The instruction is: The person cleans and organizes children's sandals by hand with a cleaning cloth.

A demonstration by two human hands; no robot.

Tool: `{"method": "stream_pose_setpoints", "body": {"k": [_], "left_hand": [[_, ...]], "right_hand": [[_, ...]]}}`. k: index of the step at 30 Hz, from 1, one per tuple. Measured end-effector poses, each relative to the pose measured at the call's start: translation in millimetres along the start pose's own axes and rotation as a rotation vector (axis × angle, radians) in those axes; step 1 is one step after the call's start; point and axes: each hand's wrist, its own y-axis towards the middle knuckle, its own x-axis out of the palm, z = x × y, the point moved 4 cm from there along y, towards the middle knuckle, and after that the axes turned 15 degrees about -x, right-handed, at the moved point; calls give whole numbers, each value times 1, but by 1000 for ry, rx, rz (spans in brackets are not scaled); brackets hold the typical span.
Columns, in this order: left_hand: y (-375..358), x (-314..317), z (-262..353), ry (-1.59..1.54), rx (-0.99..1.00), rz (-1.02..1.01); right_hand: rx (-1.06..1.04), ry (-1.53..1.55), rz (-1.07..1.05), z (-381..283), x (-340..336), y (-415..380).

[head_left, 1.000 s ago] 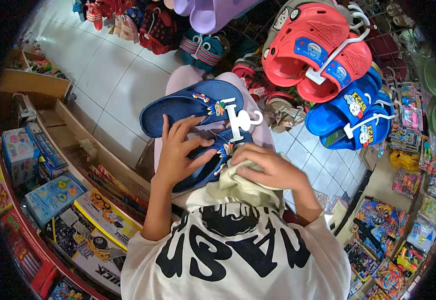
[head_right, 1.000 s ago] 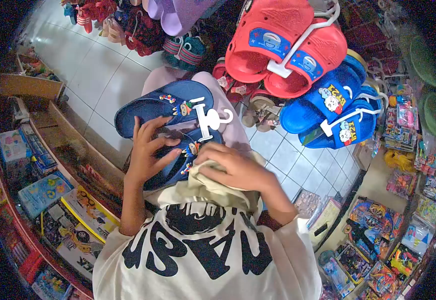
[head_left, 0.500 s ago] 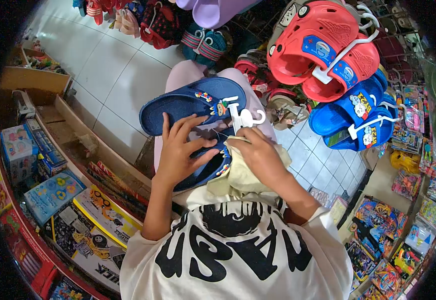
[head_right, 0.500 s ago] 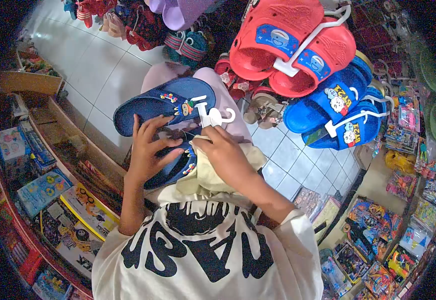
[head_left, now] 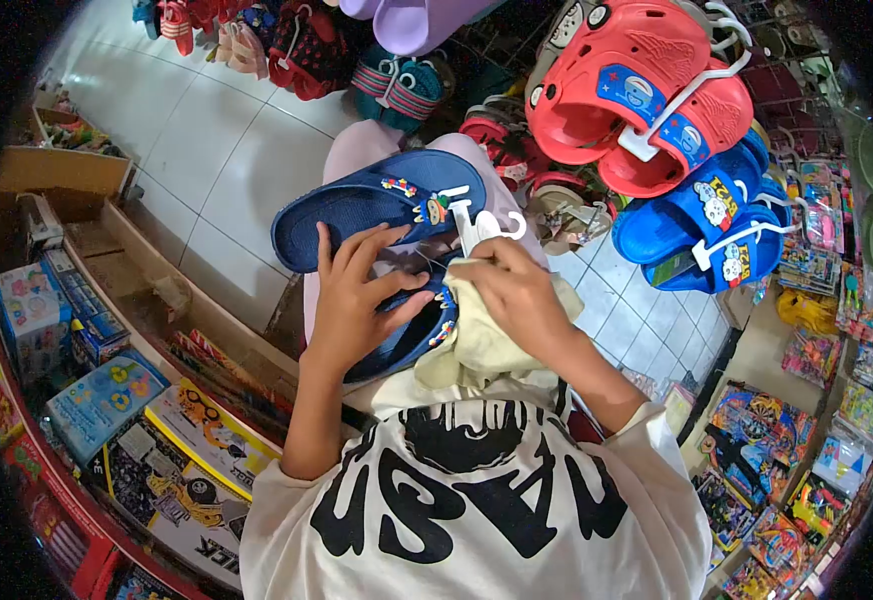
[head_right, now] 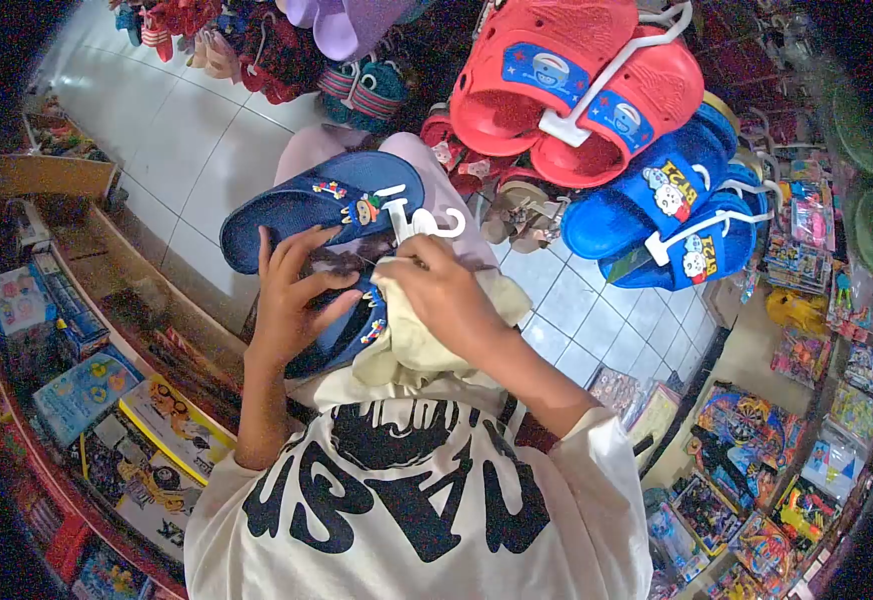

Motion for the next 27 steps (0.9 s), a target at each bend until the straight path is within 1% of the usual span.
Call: {"method": "stream_pose_setpoints", "body": {"k": [1, 2, 5, 6, 9, 10, 13, 14, 17, 18, 21, 24, 25, 27], "left_hand": [[0, 0, 0, 3, 0, -4], [0, -1, 1, 8, -1, -10], [-1, 0, 1, 7, -7, -19], [-1, 0, 0, 3, -6, -16], [0, -2, -8, -33, -25, -3], [0, -2, -7, -39, -26, -11], [0, -5, -8, -47, -24, -28], [0, -4, -8, -48, -20, -30], [-1, -1, -10, -58, -26, -33], [-2, -1, -11, -62, -34, -30], [-2, -3, -10, -55, -33, -40], [-2, -2, -9, -39, -43, -50], [-3, -2, -9, -42, -51, -48], [-4, -3, -9, -49, -63, -42]], "right_hand": [[-66, 5, 35, -6, 0, 2], [-73, -13, -6, -8, 8, 1], [119, -39, -32, 10, 8, -8], [103, 0, 32, 10, 1, -5], [184, 189, 167, 8, -26, -13], [309, 288, 109, 9, -32, -25], [245, 546, -163, -3, -29, -43], [302, 542, -190, -3, -28, -48], [543, 473, 44, 14, -37, -55], [428, 267, 226, 20, -43, -51], [414, 13, 363, 59, -37, -47], [475, 494, 356, 84, -8, -37], [530, 576, 361, 90, 0, -36], [553, 772, 398, 102, 10, -35]]}}
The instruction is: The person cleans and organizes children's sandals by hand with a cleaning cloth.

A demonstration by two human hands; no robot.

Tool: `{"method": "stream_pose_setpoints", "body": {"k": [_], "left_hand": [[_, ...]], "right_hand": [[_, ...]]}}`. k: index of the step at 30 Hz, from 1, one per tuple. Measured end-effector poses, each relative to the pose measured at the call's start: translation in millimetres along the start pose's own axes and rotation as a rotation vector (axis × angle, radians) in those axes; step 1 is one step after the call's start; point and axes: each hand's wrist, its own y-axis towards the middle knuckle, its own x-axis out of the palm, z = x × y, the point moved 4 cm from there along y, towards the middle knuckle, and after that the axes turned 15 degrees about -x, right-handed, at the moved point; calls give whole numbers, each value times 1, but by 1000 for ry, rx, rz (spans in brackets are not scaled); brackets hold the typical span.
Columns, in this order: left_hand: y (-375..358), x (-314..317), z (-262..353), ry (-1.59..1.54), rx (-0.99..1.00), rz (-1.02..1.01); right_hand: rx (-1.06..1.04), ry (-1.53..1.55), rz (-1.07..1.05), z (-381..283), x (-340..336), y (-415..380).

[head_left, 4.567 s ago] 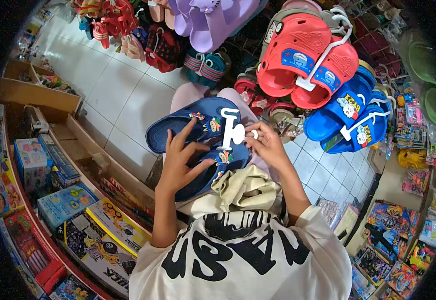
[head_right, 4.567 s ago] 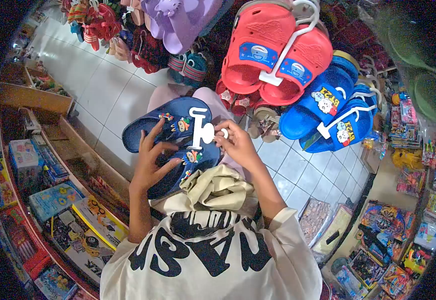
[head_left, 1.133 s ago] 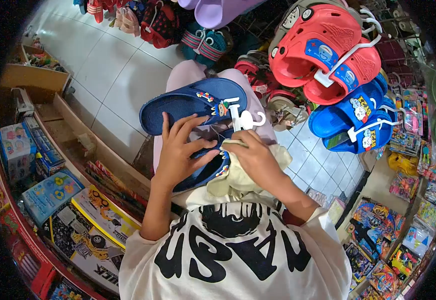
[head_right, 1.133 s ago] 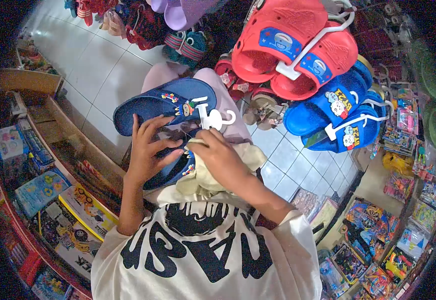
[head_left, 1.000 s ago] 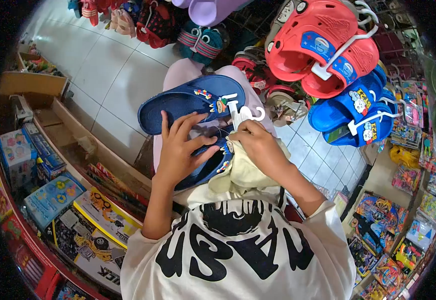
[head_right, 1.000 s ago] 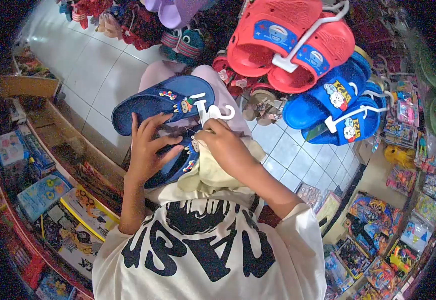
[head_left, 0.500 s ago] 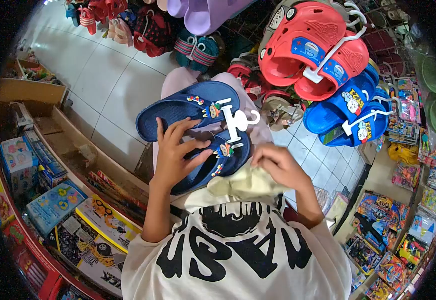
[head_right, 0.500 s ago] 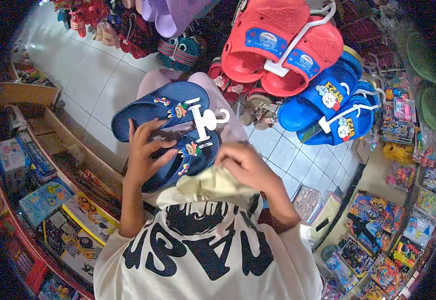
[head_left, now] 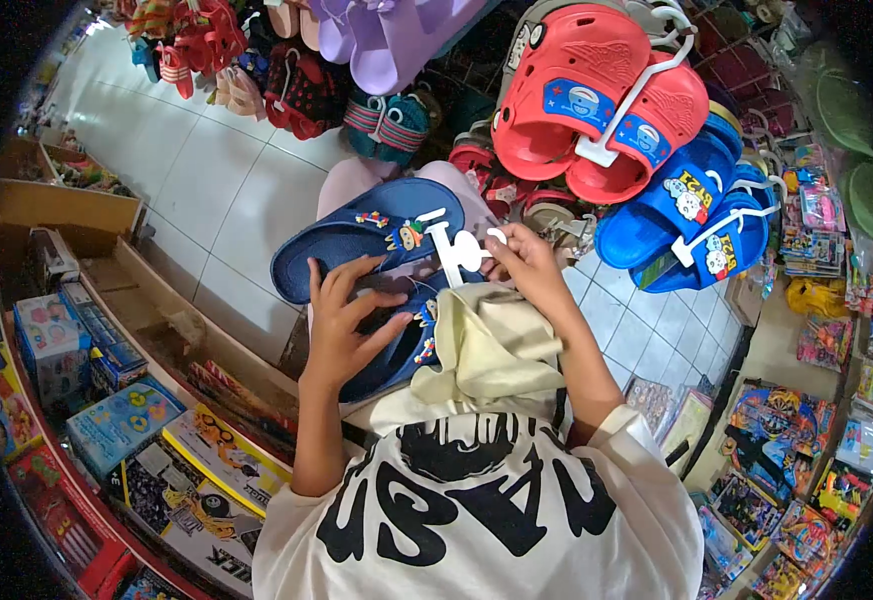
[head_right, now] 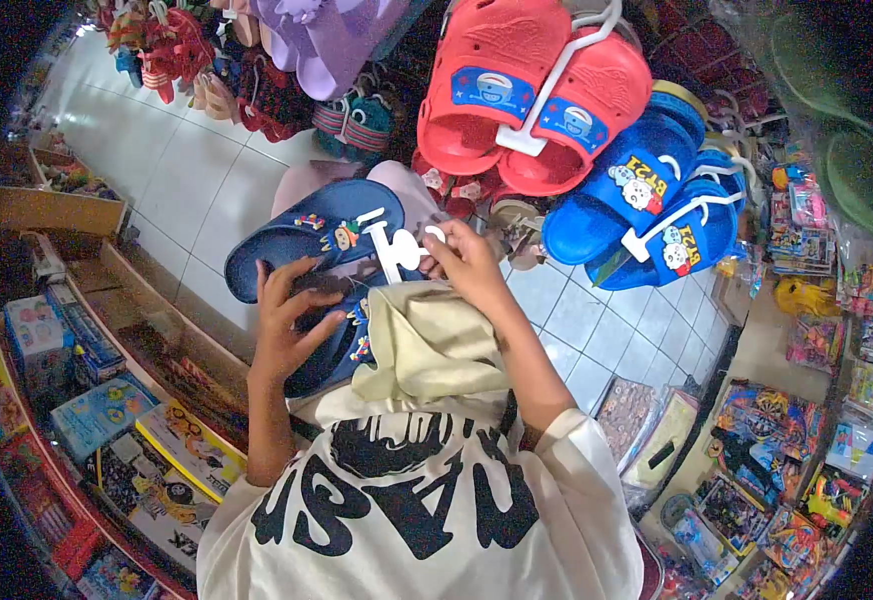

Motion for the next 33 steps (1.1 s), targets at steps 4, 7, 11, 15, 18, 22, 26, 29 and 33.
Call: {"method": "stream_pose_setpoints", "body": {"k": [4, 7, 11, 15, 18, 22, 26, 29, 33], "left_hand": [[2, -13, 12, 0, -10, 33], [6, -22, 15, 23, -7, 60], [15, -19, 22, 67, 25, 49], [19, -3, 39, 99, 112, 56], [13, 24, 61, 79, 223, -77], [-11, 83, 65, 167, 277, -231], [-2, 81, 62, 239, 132, -320], [-11, 90, 55, 126, 376, -307], [-17, 64, 59, -131, 399, -419]], "right_hand": [[27, 152, 133, 7, -7, 1], [6, 305, 275, 20, -36, 1], [35, 343, 454, 10, -45, 3], [-13, 388, 436, 29, -38, 39], [54, 417, 381, 37, -25, 76], [-10, 396, 289, 18, 1, 98], [-62, 412, 143, 6, 14, 89], [-56, 465, 79, 4, 13, 92], [-8, 469, 158, 17, 9, 108]]}}
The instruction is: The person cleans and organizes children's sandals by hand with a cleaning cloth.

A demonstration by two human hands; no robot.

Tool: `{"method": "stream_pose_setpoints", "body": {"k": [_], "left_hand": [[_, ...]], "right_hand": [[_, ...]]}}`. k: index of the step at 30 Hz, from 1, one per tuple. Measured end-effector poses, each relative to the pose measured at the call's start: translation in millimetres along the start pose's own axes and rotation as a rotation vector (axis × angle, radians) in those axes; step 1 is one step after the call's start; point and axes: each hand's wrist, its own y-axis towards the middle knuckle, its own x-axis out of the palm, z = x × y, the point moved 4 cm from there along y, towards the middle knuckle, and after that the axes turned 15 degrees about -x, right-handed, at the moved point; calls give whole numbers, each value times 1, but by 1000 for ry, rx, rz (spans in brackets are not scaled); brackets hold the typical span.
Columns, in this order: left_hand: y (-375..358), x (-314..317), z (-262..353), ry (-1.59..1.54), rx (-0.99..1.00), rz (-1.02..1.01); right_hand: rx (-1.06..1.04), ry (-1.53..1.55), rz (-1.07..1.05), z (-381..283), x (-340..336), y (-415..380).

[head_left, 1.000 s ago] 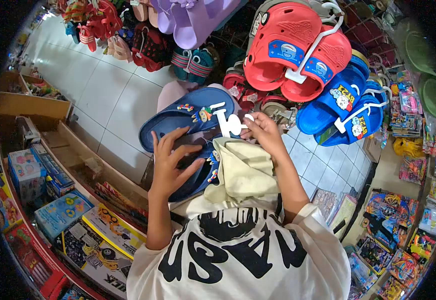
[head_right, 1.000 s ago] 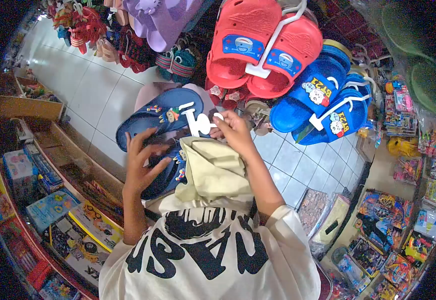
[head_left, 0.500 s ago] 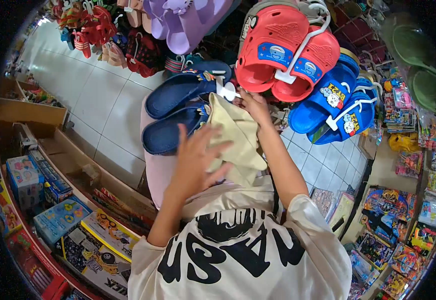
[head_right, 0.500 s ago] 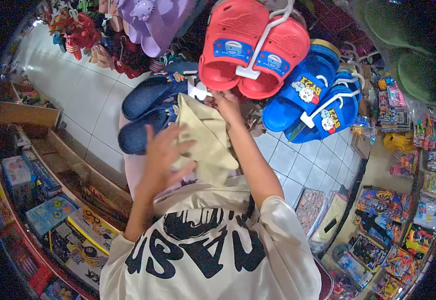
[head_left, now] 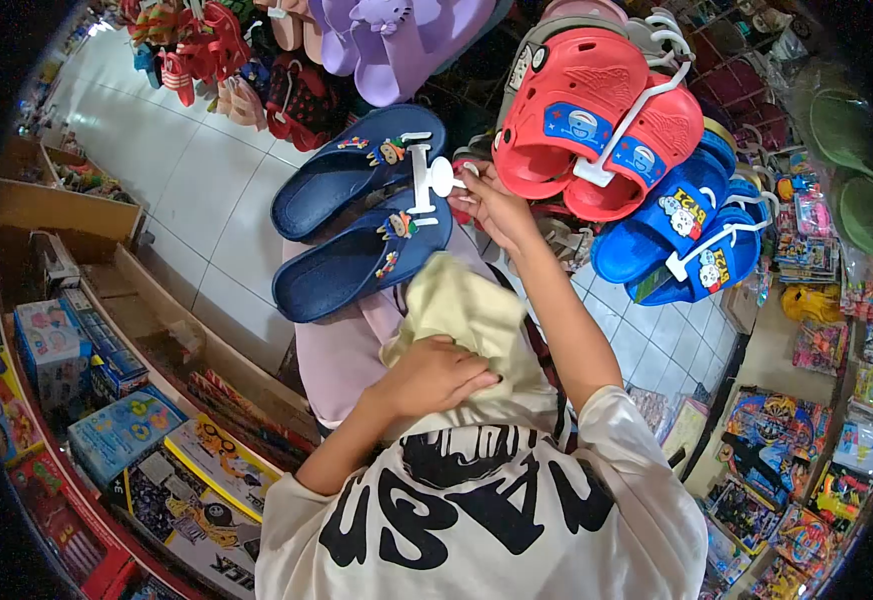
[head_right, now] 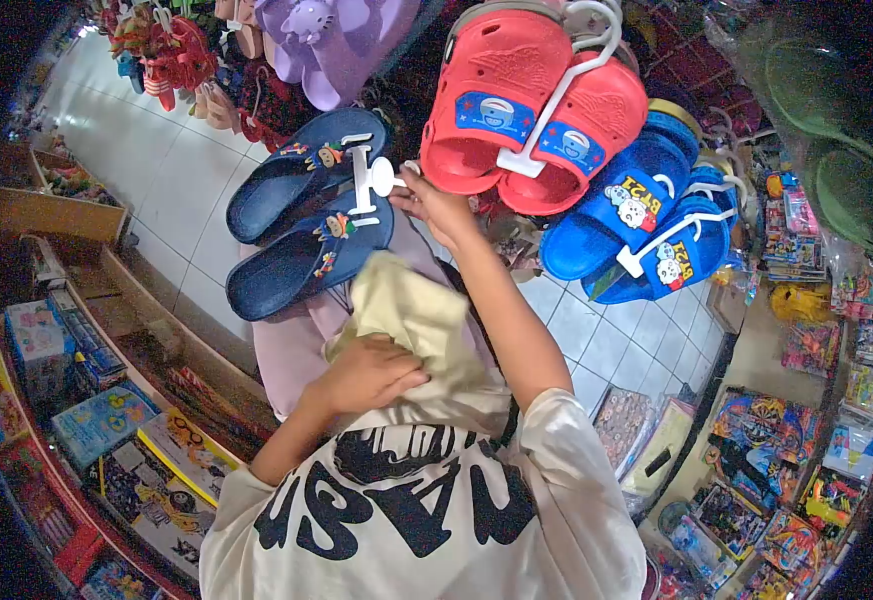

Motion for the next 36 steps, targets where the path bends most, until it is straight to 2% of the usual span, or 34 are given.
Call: {"method": "stream_pose_setpoints", "body": {"k": [2, 5, 6, 9, 10, 12, 13, 14, 15, 17, 18, 21, 22, 23, 26, 29, 30, 31, 32, 35, 36], "left_hand": [[-9, -23, 7, -142, 20, 12], [-3, -41, 22, -62, 23, 175], [-5, -25, 8, -144, 16, 132], [-13, -4, -9, -258, -245, -251], [-14, 1, -16, -193, -419, -417], [-10, 5, -19, -366, -479, -323], [-8, 7, -20, -454, -509, -276], [-6, 3, -14, -243, -413, -207], [-4, 3, -12, -128, -375, -140], [-7, 6, -7, 99, -297, -11], [-8, 13, -12, -10, -359, -36], [-11, 12, -11, -9, -368, 1], [-12, 11, -11, -6, -318, 30], [-11, 10, -12, -3, -268, 61], [-11, 20, -22, 22, -173, 79], [-8, 19, -19, -14, -177, 158], [-11, 21, -24, -54, -212, 170], [-12, 22, -27, -93, -248, 183], [-13, 18, -27, -146, -213, 318], [-19, 5, -24, -240, -147, 353], [-14, -1, -19, -270, -113, 465]], "right_hand": [[9, 35, 88, 13, -8, 7], [-110, 47, 258, 33, -31, 31], [-110, -11, 280, 35, -38, 35], [-190, 50, 419, 30, -64, 32], [-87, 44, 494, 17, -57, 15], [-229, -91, 383, 30, -114, 16], [-297, -160, 325, 23, -118, 12], [-350, -155, 403, 21, -124, 7], [-404, -149, 483, -3, -99, -9], [-429, -127, 619, -15, -89, -37], [-404, -113, 668, -17, -98, -46], [-414, -153, 791, -15, -127, -73], [-354, -131, 826, -27, -113, -88], [-342, -84, 849, -15, -139, -96], [-399, -91, 948, -17, -163, -124], [-649, -324, 815, -21, -201, -135], [-686, -174, 850, -28, -210, -136], [-711, -255, 875, -31, -217, -138], [-734, -337, 901, -30, -224, -140], [-529, -1128, 708, -21, -263, -149], [-474, -1220, 617, -24, -259, -147]]}}
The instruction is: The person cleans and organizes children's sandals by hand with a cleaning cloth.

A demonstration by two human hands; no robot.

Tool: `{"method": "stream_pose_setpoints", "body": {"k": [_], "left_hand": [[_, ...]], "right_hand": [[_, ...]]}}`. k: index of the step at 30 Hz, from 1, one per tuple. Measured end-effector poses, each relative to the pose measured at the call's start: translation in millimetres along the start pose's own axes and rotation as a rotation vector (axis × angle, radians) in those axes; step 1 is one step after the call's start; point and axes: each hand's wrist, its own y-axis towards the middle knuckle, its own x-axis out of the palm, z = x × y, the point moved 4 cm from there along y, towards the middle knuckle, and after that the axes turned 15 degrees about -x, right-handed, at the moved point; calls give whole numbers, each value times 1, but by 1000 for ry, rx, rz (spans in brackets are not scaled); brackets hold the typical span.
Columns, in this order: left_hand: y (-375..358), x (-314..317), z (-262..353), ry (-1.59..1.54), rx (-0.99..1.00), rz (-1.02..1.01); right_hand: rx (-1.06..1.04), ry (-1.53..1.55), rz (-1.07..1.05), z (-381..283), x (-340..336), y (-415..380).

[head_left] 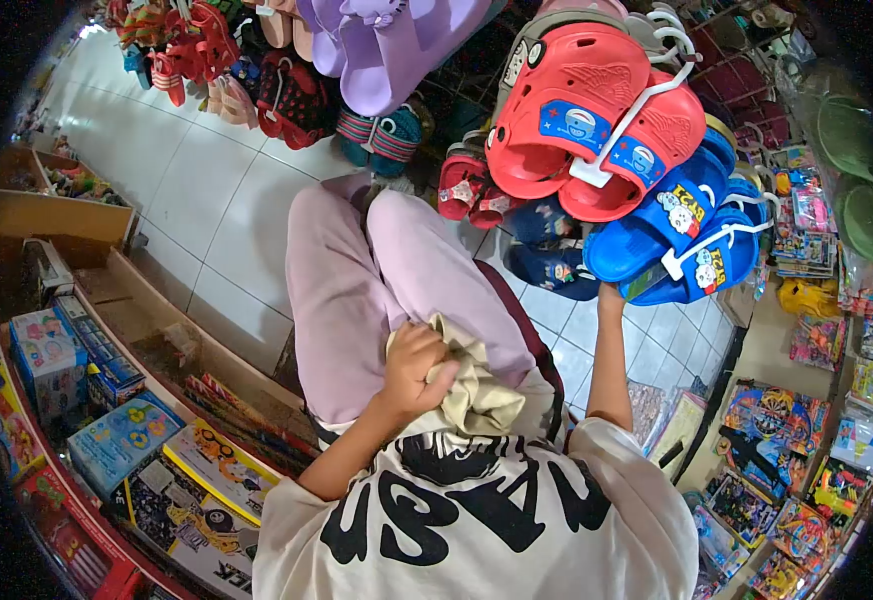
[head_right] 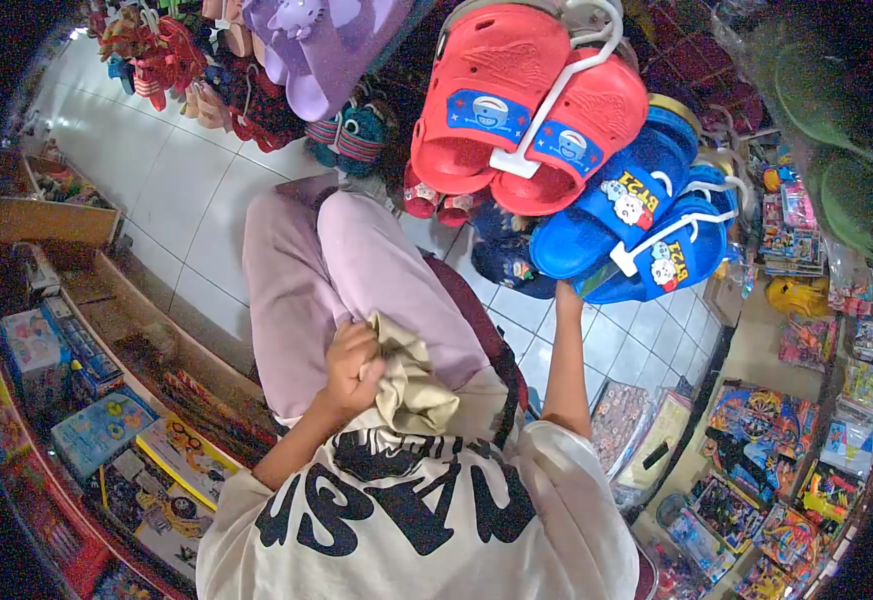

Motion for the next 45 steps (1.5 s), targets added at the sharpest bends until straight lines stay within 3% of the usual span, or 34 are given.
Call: {"method": "stream_pose_setpoints", "body": {"k": [4, 6, 7, 8, 9, 11, 14, 15, 20, 23, 25, 29, 31, 34, 36, 39, 42, 45], "left_hand": [[13, -1, 1, 33, -86, 55], [24, -16, 26, 103, 0, 73], [27, -25, 39, 138, 39, 83], [32, -36, 47, 192, 33, 38], [33, -43, 48, 263, 5, -8], [32, -50, 47, 410, -50, -100], [17, -49, 20, 470, -91, 33], [11, -52, 13, 474, -110, 69], [-31, -116, -21, -21, -206, 608], [-35, -139, -19, -295, -440, 932], [-31, -147, -18, -86, -279, 963], [-4, -130, -43, 165, -349, 770], [18, -100, -55, 377, -429, 523], [31, -79, -43, 694, -311, 552], [31, -81, -50, 641, -340, 524], [27, -87, -60, 579, -358, 528], [28, -87, -56, 541, -355, 533], [28, -88, -55, 528, -354, 540]], "right_hand": [[-408, -471, -471, -35, 27, 10], [-535, -464, -487, -75, 40, 20], [-534, -315, -388, -107, 44, 29], [-375, -50, -440, -83, 67, 31], [-365, -58, -436, -104, 78, 37], [-617, -17, -412, -115, 101, 45], [-352, 35, -541, -124, 131, 43], [-460, 61, -478, -119, 141, 44], [-362, -9, -408, -107, 176, 50], [-663, -31, -261, -85, 204, 54], [-686, -13, -220, -87, 210, 57], [-660, 27, -168, -85, 204, 51], [-455, 151, -251, -79, 198, 41], [-323, 253, -279, -73, 197, 41], [-360, 247, -266, -76, 195, 46], [-790, 30, -33, -66, 213, 59], [-572, 121, -162, -43, 236, 59], [-515, 109, -173, -44, 235, 68]]}}
